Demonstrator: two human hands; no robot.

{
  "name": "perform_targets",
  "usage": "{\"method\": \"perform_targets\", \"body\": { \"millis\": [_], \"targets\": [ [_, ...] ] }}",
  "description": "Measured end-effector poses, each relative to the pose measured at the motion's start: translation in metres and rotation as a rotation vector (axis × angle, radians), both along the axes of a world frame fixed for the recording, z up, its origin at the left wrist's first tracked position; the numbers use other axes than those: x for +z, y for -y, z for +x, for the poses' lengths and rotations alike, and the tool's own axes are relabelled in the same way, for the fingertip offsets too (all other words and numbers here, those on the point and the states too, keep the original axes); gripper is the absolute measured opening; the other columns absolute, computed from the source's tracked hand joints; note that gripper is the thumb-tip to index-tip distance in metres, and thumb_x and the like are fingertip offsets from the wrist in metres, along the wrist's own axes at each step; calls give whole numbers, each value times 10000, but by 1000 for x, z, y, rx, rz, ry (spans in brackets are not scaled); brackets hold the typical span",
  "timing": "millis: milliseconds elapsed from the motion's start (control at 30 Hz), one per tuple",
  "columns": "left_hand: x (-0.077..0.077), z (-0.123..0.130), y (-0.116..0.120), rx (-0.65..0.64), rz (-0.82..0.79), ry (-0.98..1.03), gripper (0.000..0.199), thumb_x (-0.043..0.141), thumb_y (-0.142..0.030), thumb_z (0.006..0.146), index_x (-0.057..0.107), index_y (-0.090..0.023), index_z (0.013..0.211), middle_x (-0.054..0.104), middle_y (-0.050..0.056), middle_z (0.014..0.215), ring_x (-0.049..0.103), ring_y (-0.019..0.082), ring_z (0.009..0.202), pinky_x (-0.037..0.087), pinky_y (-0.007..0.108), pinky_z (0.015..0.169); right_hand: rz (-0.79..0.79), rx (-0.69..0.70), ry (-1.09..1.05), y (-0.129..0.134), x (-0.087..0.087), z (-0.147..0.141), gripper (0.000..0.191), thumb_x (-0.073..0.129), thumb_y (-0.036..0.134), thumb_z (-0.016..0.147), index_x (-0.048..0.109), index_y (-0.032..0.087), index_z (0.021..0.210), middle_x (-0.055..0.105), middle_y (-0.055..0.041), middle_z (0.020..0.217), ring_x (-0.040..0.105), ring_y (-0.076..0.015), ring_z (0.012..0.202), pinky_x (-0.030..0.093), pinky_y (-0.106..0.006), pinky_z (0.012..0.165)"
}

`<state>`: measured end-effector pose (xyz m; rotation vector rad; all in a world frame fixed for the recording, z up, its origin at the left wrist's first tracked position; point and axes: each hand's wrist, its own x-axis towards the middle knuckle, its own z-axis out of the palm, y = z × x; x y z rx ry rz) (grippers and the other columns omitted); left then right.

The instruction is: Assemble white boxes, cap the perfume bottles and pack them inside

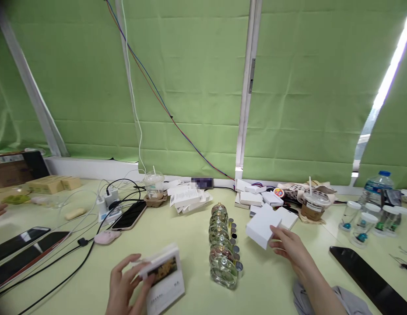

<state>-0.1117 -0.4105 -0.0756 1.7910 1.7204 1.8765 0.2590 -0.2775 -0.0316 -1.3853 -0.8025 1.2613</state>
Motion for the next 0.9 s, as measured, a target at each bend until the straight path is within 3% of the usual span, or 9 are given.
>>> {"method": "perform_targets", "body": {
  "millis": [167,267,333,433,500,600,700,767,900],
  "targets": [
    [15,-55,-27,179,-240,144,572,535,-563,788,428,-223,1236,362,105,1226,592,295,963,598,511,733,-103,-52,142,-16,-36,30,298,807,360,614,652,142,746,662,-15,589,611,-130,460,469,-211,397],
    [20,-93,-47,219,-289,43,799,581,-601,695,350,-180,1333,367,136,1221,463,402,1173,587,544,748,-78,-60,125,-19,-49,31,306,794,323,608,614,152,787,650,-13,522,607,-141,447,479,-217,405],
    [23,-115,-61,228,-337,-7,861,590,-575,675,312,-147,1368,408,149,1182,433,428,1200,566,563,782,-36,-89,99,-19,-52,29,348,792,286,573,566,176,814,656,-19,502,614,-153,453,493,-225,428],
    [32,-133,-79,272,-343,-163,758,521,-450,752,275,-123,1390,436,183,1221,425,422,1232,495,586,896,43,-141,66,-17,-54,27,443,792,251,498,524,201,848,677,-22,533,648,-177,508,529,-251,503],
    [40,-134,-88,347,-335,-327,653,459,-341,805,287,-113,1393,398,209,1298,397,418,1278,417,597,979,84,-168,88,-17,-56,28,461,785,271,473,526,205,849,666,-2,546,651,-182,525,531,-273,538],
    [51,-120,-102,391,-282,-556,560,444,-266,829,365,-117,1363,330,226,1375,358,427,1312,379,585,1006,167,-115,264,-18,-59,27,397,745,407,524,545,215,808,576,59,486,562,-158,436,450,-277,466],
    [59,-96,-125,196,-246,-687,560,498,-299,828,372,-154,1354,332,202,1402,347,384,1327,362,534,1037,308,41,525,-17,-60,21,326,647,526,632,577,224,732,428,94,410,420,-134,389,317,-260,433],
    [63,-82,-146,28,-327,-734,622,533,-327,823,320,-183,1390,304,176,1454,269,351,1382,299,510,1087,390,110,654,-14,-58,16,309,608,532,679,594,224,677,379,88,413,393,-136,423,290,-258,466],
    [69,-66,-194,-55,-436,-744,742,632,-459,752,352,-212,1393,359,155,1472,203,390,1405,241,545,1097,446,201,778,-8,-56,7,288,579,498,737,622,221,669,385,71,443,398,-147,467,295,-253,506]
  ]
}}
